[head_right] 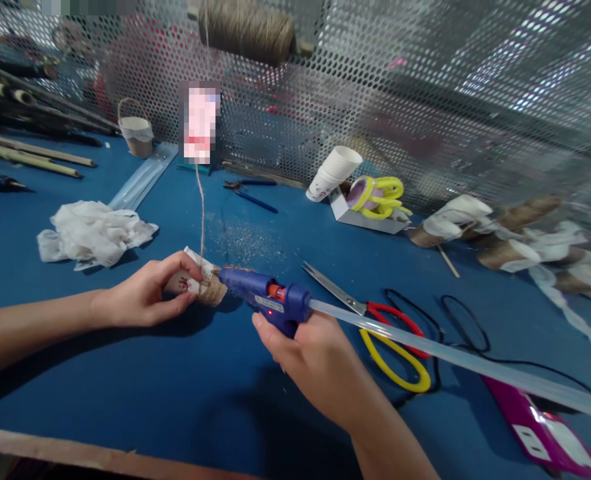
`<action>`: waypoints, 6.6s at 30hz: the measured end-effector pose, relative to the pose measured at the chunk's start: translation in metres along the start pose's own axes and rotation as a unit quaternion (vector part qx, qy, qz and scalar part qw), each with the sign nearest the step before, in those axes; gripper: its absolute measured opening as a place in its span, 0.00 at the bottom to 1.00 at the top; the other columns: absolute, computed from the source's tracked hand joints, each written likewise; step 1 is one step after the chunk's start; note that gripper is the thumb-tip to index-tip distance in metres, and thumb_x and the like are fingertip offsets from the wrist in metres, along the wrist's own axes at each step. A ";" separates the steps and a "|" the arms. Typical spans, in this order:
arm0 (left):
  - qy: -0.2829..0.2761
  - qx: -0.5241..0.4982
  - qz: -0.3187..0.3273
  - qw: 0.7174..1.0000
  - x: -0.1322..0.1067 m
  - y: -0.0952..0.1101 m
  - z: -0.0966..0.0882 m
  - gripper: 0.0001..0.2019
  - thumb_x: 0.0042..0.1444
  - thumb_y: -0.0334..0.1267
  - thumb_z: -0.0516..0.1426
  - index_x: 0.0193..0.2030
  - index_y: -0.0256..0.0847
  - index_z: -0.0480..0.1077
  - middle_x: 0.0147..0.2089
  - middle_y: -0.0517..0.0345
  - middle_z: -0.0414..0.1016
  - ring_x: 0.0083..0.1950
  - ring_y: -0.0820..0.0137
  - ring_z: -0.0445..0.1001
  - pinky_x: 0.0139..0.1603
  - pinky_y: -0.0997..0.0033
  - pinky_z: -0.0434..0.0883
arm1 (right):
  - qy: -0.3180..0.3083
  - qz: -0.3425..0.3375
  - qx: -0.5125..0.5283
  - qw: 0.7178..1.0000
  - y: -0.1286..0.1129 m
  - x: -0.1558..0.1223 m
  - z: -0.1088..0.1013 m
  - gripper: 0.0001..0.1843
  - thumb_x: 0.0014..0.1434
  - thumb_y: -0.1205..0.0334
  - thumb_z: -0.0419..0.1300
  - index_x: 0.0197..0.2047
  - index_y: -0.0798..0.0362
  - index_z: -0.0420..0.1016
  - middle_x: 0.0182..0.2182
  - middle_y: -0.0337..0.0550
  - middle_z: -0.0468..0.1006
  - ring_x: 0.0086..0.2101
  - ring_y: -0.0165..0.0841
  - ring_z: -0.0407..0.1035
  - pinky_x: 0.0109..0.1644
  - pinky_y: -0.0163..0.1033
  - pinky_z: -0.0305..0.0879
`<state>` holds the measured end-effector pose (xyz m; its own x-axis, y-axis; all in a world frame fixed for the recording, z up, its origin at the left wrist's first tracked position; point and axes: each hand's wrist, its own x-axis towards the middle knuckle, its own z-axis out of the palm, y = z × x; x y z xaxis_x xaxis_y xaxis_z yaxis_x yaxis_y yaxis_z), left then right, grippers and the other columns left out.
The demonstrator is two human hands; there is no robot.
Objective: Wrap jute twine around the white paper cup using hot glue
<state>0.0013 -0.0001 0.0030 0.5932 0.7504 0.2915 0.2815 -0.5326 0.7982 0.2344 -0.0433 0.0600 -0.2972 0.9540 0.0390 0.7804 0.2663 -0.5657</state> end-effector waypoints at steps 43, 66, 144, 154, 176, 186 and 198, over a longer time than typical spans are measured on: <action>-0.003 -0.013 0.009 1.000 0.001 0.003 -0.001 0.08 0.53 0.27 0.51 0.39 0.39 0.57 0.22 0.69 0.57 0.17 0.81 0.54 0.18 0.81 0.53 | 0.051 -0.076 -0.082 0.992 0.010 -0.009 0.007 0.25 0.59 0.54 0.51 0.12 0.49 0.56 0.11 0.35 0.64 0.17 0.28 0.64 0.21 0.33 0.60; 0.021 -0.006 -0.027 0.999 -0.001 -0.003 0.002 0.08 0.53 0.30 0.51 0.40 0.38 0.58 0.24 0.66 0.62 0.19 0.80 0.56 0.20 0.80 0.56 | -0.009 0.151 0.240 0.959 0.016 0.009 -0.005 0.15 0.50 0.48 0.60 0.29 0.52 0.73 0.12 0.33 0.64 0.15 0.26 0.59 0.19 0.33 0.58; 0.013 -0.085 0.026 0.996 -0.011 0.020 0.009 0.11 0.54 0.29 0.54 0.42 0.40 0.57 0.25 0.66 0.59 0.21 0.80 0.57 0.21 0.81 0.57 | 0.014 0.031 0.246 0.969 -0.014 0.054 0.023 0.11 0.50 0.55 0.61 0.26 0.54 0.71 0.23 0.36 0.72 0.24 0.27 0.63 0.30 0.35 0.60; 0.037 -0.084 0.062 0.994 -0.011 0.020 0.009 0.11 0.53 0.28 0.54 0.42 0.40 0.58 0.25 0.66 0.59 0.21 0.80 0.57 0.20 0.82 0.57 | -0.007 0.037 0.284 0.958 -0.011 0.055 0.029 0.13 0.52 0.52 0.60 0.28 0.55 0.69 0.25 0.37 0.70 0.27 0.27 0.61 0.32 0.35 0.58; 0.034 -0.172 0.021 0.984 -0.009 0.022 0.007 0.08 0.54 0.28 0.52 0.40 0.39 0.59 0.25 0.66 0.57 0.22 0.80 0.54 0.21 0.80 0.55 | -0.095 0.069 0.201 0.973 -0.016 0.056 0.027 0.12 0.60 0.56 0.50 0.27 0.52 0.60 0.20 0.31 0.61 0.21 0.24 0.58 0.23 0.31 0.54; 0.059 -0.168 0.006 0.984 -0.007 0.020 0.005 0.15 0.53 0.33 0.55 0.47 0.39 0.58 0.33 0.60 0.63 0.26 0.77 0.61 0.26 0.78 0.61 | -0.025 -0.014 0.119 0.993 -0.014 0.055 0.028 0.12 0.61 0.55 0.48 0.28 0.51 0.59 0.21 0.33 0.63 0.23 0.27 0.60 0.27 0.33 0.56; 0.063 -0.336 -0.199 0.918 0.009 0.023 0.003 0.14 0.44 0.32 0.58 0.38 0.38 0.59 0.26 0.66 0.62 0.26 0.78 0.61 0.27 0.78 0.61 | 0.092 -0.107 -0.043 0.989 -0.019 0.047 0.046 0.08 0.61 0.62 0.47 0.29 0.51 0.58 0.27 0.40 0.64 0.26 0.31 0.59 0.31 0.38 0.55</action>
<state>0.0149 -0.0066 0.0225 0.4398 0.8955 -0.0686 -0.0972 0.1234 0.9876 0.1804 -0.0097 0.0342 -0.3614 0.8816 0.3037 0.7570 0.4676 -0.4564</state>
